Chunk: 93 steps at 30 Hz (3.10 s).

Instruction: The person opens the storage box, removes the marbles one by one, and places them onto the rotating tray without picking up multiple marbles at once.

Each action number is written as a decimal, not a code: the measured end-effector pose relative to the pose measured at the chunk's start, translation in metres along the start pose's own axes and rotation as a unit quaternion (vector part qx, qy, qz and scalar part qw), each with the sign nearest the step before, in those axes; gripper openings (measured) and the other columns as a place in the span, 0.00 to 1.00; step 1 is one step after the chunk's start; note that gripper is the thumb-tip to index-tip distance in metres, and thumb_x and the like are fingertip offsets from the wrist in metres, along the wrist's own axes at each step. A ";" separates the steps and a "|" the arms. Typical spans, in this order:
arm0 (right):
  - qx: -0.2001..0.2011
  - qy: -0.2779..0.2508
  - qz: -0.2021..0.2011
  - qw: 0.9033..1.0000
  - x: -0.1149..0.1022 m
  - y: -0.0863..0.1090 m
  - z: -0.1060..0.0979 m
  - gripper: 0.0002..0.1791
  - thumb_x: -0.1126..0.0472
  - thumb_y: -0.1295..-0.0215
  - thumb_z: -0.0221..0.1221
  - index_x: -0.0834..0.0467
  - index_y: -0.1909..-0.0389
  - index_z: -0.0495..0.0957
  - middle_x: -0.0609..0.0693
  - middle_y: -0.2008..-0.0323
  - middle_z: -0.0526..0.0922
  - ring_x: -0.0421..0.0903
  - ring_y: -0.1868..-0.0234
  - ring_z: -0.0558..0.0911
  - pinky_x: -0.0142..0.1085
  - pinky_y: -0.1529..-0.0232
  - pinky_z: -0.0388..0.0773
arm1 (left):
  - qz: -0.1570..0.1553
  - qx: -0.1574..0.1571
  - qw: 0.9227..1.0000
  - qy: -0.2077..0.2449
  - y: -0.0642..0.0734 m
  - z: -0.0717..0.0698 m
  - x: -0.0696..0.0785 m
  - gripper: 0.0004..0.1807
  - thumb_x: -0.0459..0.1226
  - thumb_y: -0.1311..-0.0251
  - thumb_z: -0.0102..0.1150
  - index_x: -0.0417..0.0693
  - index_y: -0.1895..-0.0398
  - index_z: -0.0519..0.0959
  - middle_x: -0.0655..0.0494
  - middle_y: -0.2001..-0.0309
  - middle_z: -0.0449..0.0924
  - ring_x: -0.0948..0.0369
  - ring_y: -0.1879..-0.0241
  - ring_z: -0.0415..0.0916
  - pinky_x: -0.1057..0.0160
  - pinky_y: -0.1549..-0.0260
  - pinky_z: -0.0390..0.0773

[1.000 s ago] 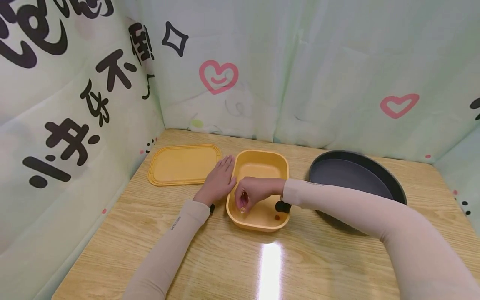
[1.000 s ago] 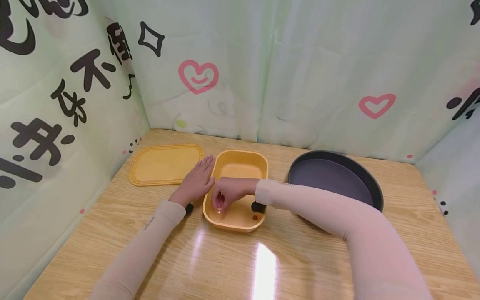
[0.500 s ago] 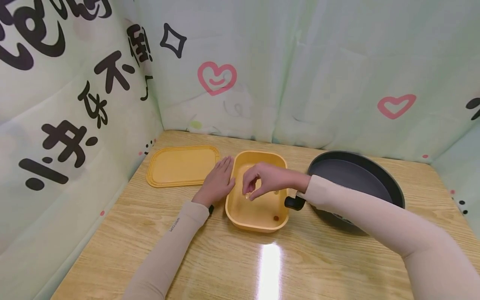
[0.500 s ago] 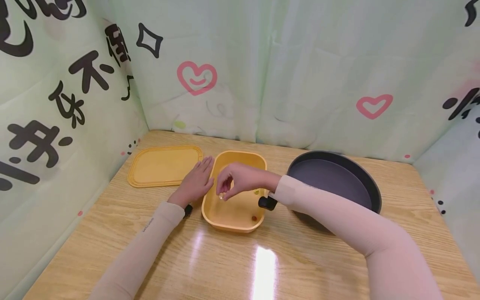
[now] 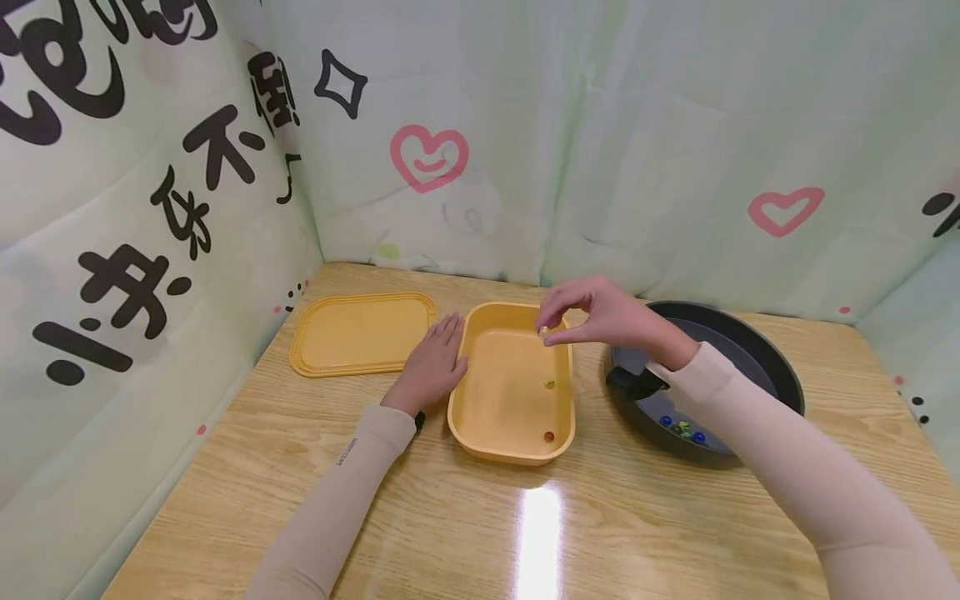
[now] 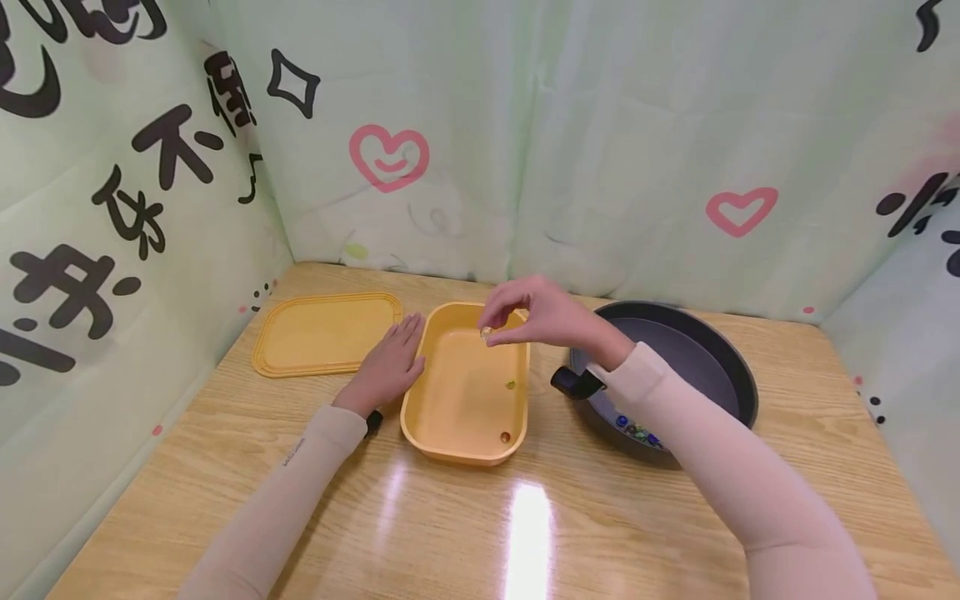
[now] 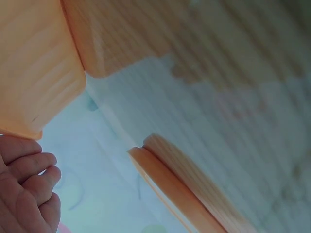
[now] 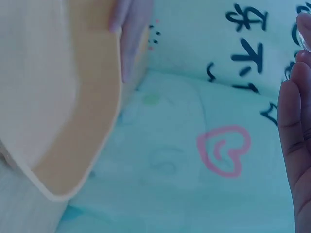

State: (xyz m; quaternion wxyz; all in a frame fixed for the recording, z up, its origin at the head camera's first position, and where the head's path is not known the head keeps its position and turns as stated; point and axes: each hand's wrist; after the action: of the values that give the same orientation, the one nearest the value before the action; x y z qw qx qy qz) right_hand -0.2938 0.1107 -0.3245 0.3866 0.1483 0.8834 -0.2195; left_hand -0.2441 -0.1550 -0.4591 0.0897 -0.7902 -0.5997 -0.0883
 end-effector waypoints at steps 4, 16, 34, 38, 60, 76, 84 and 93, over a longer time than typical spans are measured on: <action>0.048 -0.010 0.002 0.999 0.003 0.015 -0.016 0.07 0.71 0.49 0.66 0.64 0.67 0.84 0.46 0.66 0.83 0.40 0.64 0.79 0.27 0.60 0.79 | 0.000 0.005 1.000 0.005 0.000 0.001 0.000 0.34 0.43 0.30 0.37 0.35 0.27 0.45 0.42 0.26 0.45 0.51 0.25 0.41 0.55 0.26 0.42; 0.196 -0.011 0.065 0.978 0.027 0.069 -0.058 0.09 0.76 0.50 0.64 0.68 0.65 0.82 0.40 0.69 0.84 0.37 0.67 0.81 0.23 0.63 0.78 | 0.000 0.004 1.000 0.005 0.000 0.001 0.001 0.34 0.43 0.30 0.37 0.35 0.27 0.45 0.41 0.26 0.45 0.50 0.25 0.43 0.55 0.26 0.43; 0.264 0.029 0.275 0.924 0.105 0.131 -0.078 0.15 0.63 0.43 0.64 0.68 0.57 0.81 0.30 0.73 0.83 0.32 0.71 0.82 0.23 0.69 0.79 | -0.005 -0.001 1.000 0.005 0.001 0.000 0.000 0.34 0.43 0.30 0.37 0.36 0.27 0.45 0.41 0.26 0.45 0.51 0.25 0.42 0.56 0.26 0.42; 0.251 0.026 0.292 0.923 0.118 0.140 -0.078 0.17 0.63 0.43 0.63 0.71 0.56 0.80 0.29 0.73 0.83 0.30 0.70 0.82 0.21 0.67 0.79 | -0.005 0.001 1.000 0.004 0.000 0.002 0.000 0.34 0.43 0.30 0.37 0.36 0.27 0.45 0.41 0.26 0.46 0.52 0.25 0.42 0.56 0.26 0.42; 0.138 0.050 0.343 0.928 0.165 0.173 -0.079 0.22 0.56 0.41 0.63 0.70 0.53 0.79 0.30 0.68 0.84 0.25 0.66 0.79 0.19 0.64 0.75 | -0.003 -0.003 1.000 -0.004 0.000 -0.002 0.002 0.34 0.43 0.30 0.37 0.36 0.27 0.44 0.41 0.26 0.45 0.52 0.25 0.41 0.56 0.26 0.41; 0.106 0.054 0.335 0.935 0.180 0.177 -0.075 0.17 0.63 0.43 0.64 0.72 0.57 0.81 0.40 0.70 0.87 0.28 0.70 0.81 0.27 0.72 0.76 | -0.005 -0.001 1.000 -0.002 0.000 -0.003 0.004 0.34 0.43 0.30 0.37 0.35 0.27 0.44 0.41 0.26 0.45 0.51 0.25 0.42 0.55 0.26 0.42; 0.078 0.079 0.347 0.931 0.185 0.174 -0.075 0.16 0.64 0.43 0.63 0.70 0.56 0.81 0.55 0.65 0.87 0.28 0.71 0.79 0.27 0.71 0.75 | -0.004 0.000 1.000 0.002 -0.001 -0.002 0.003 0.34 0.43 0.30 0.37 0.35 0.27 0.44 0.41 0.26 0.45 0.50 0.25 0.43 0.55 0.26 0.43; 0.067 0.091 0.348 0.931 0.185 0.172 -0.076 0.16 0.63 0.43 0.64 0.69 0.56 0.82 0.55 0.64 0.87 0.28 0.70 0.79 0.27 0.71 0.76 | -0.006 0.003 1.000 0.000 -0.002 -0.002 0.003 0.34 0.42 0.30 0.38 0.35 0.27 0.46 0.41 0.26 0.47 0.51 0.25 0.43 0.55 0.26 0.43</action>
State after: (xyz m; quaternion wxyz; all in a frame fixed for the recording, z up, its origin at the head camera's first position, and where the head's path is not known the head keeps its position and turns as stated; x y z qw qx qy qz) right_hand -0.3882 0.3142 -0.4639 0.3460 0.4913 0.7909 -0.1153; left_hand -0.2452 -0.1517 -0.4563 0.0911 -0.7866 -0.6044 -0.0870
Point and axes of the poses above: each hand's wrist, its own y-axis away from the middle knuckle, its own z-axis out of the palm, x = y × z
